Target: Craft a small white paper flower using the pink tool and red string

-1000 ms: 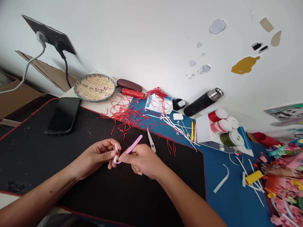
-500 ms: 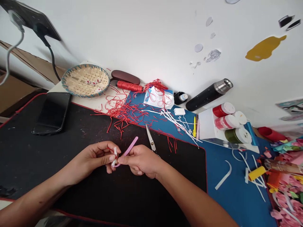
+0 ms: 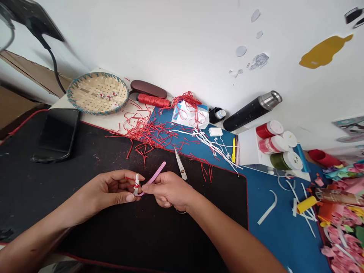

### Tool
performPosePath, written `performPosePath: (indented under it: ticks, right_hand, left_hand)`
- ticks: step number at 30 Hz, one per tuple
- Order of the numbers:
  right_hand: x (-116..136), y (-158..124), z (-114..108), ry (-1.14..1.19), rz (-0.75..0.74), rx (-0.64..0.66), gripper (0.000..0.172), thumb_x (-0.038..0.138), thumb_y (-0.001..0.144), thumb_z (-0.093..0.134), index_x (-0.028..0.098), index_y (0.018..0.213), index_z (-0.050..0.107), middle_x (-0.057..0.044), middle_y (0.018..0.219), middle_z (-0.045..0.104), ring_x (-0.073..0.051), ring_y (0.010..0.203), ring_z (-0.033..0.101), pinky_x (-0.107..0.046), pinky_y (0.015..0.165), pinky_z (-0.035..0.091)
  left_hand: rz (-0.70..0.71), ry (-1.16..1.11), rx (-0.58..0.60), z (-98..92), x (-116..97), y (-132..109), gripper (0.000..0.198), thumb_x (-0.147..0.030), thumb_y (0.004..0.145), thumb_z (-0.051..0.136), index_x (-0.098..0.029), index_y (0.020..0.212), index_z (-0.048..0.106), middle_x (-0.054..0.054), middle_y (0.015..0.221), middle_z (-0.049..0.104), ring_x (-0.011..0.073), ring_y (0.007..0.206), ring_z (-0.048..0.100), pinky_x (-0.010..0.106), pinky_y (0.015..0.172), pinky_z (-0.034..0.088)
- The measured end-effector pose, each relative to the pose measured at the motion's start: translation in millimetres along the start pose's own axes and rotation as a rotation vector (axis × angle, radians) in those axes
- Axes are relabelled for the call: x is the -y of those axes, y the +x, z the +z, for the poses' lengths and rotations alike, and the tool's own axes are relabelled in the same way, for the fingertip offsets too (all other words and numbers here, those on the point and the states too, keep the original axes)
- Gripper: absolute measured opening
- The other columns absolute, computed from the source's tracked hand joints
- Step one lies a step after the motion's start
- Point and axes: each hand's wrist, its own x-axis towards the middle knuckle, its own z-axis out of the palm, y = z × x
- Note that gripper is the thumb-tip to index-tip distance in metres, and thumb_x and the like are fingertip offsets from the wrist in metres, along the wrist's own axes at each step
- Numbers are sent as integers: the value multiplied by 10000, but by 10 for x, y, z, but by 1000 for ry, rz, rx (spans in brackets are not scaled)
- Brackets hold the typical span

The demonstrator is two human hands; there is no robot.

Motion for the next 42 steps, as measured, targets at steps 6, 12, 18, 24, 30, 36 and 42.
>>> performPosePath:
  ticks: [6, 12, 18, 24, 30, 36, 42]
  right_hand:
    - [-41, -11, 20, -15, 2, -17, 330, 432, 831, 824, 160, 789, 643, 143, 358, 390, -43, 294, 277, -201, 353, 166]
    - [-57, -24, 64, -67, -26, -41, 326, 429, 864, 797, 164, 785, 624, 138, 366, 395, -49, 300, 297, -205, 360, 189]
    - [-101, -30, 111, -224, -118, -89, 389, 537, 932, 715, 166, 851, 628, 118, 414, 453, -66, 340, 381, -196, 395, 303]
    - [-239, -70, 139, -426, -337, -339, 379, 547, 964, 655, 170, 930, 667, 81, 526, 515, -82, 385, 432, -210, 408, 316]
    - [-251, -213, 145, -810, -645, -576, 236, 410, 954, 702, 201, 1051, 751, 56, 589, 540, -120, 531, 498, -244, 568, 407]
    - [-239, -187, 135, -1307, -811, -500, 252, 327, 1064, 561, 222, 1169, 764, -64, 860, 792, -186, 714, 704, -269, 674, 457]
    - [-263, -162, 143, -1509, -827, -490, 332, 339, 1106, 491, 201, 1023, 781, -72, 820, 792, -196, 699, 730, -272, 643, 429]
  left_hand:
    - [3, 23, -1, 24, 53, 12, 288, -189, 769, 905, -190, 1029, 780, 43, 897, 798, 190, 837, 736, 301, 810, 585]
    - [8, 64, 9, 47, 45, -4, 253, -289, 817, 879, -175, 1024, 792, 53, 830, 785, 192, 763, 720, 292, 732, 581]
    - [46, 0, -23, 33, 44, 0, 282, -287, 783, 913, -169, 1014, 802, 47, 811, 775, 183, 745, 722, 272, 703, 589]
    - [78, -96, -94, 13, -4, -12, 299, -227, 706, 963, -157, 946, 799, 22, 780, 755, 163, 668, 724, 240, 633, 586]
    - [64, -152, -84, 36, -46, -31, 310, -182, 674, 975, -141, 926, 799, 24, 743, 750, 169, 643, 731, 235, 610, 589]
    - [20, -189, -29, 57, -14, -40, 321, -170, 673, 978, -140, 939, 800, 31, 723, 758, 154, 628, 730, 213, 613, 587]
    - [-5, -237, -10, 28, -10, -24, 367, -185, 660, 995, -134, 975, 813, 36, 740, 767, 145, 638, 749, 181, 609, 592]
